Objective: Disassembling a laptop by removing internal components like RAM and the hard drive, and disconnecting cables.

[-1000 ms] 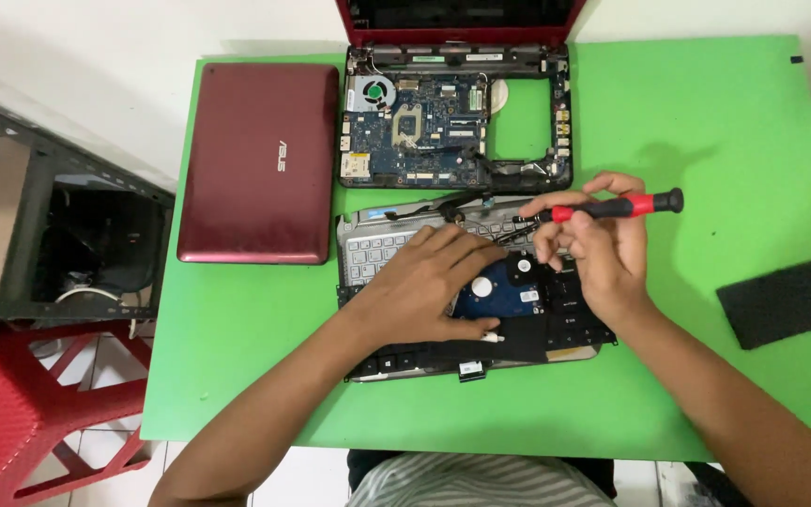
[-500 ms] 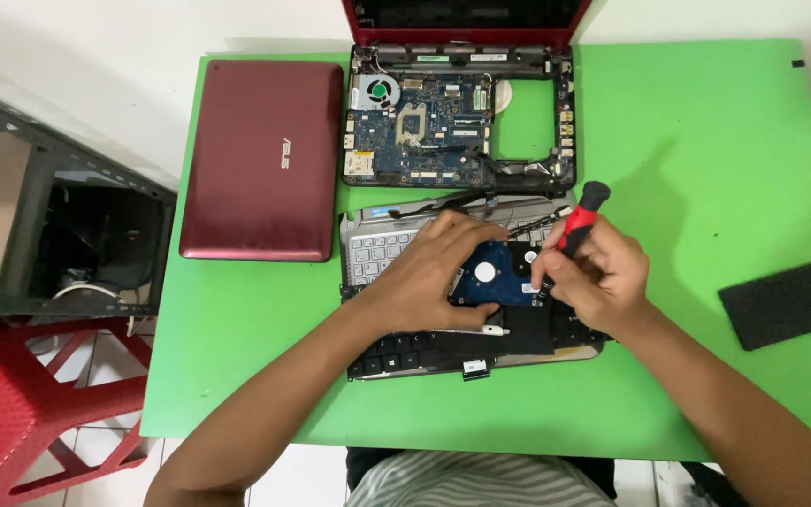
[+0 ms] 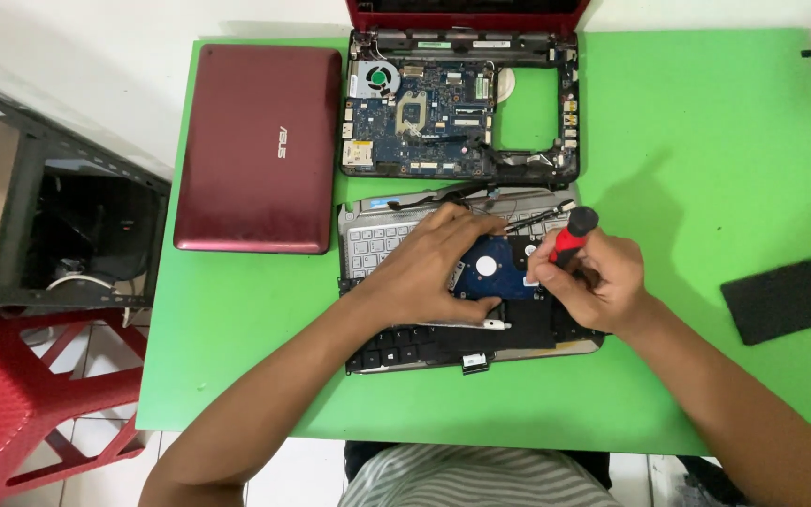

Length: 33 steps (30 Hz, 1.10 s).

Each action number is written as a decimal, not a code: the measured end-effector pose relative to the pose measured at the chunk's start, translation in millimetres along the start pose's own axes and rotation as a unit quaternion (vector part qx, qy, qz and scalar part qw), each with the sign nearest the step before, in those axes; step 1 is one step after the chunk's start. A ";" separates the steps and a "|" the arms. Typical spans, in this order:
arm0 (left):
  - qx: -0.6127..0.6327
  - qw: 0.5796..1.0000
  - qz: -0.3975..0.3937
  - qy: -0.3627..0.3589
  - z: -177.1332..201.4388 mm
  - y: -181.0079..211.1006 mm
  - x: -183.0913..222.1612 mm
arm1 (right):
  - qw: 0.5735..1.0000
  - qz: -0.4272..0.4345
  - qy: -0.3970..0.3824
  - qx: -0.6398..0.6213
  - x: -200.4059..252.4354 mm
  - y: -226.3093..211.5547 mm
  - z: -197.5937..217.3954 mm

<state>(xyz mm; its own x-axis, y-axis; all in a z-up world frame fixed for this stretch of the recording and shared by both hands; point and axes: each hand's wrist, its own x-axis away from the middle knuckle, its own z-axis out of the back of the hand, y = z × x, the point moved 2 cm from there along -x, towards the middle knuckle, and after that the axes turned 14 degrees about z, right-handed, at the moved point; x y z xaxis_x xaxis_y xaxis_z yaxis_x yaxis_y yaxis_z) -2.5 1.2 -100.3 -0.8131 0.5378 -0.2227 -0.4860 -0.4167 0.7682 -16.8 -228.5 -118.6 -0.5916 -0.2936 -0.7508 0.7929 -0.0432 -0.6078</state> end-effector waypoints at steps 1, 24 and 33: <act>0.000 1.000 -0.001 0.000 -0.1 -0.2 1.0 | 1.000 0.001 0.000 0.001 -3.3 -4.5 -0.5; 0.006 1.000 -0.003 0.020 -0.9 -0.1 0.1 | 0.996 0.056 0.063 -0.003 11.8 -17.3 3.7; -0.003 1.000 -0.012 0.022 -2.7 -0.9 -1.2 | 0.993 0.062 0.086 0.049 7.9 -20.1 7.0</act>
<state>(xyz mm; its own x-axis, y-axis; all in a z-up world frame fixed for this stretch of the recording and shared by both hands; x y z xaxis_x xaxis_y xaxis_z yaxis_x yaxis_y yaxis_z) -2.0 -1.1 -102.3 -0.8146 0.5148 -0.2673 -0.5072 -0.4085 0.7589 -36.4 -236.7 -110.5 -0.4977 -0.1358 -0.8566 0.8668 -0.1117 -0.4859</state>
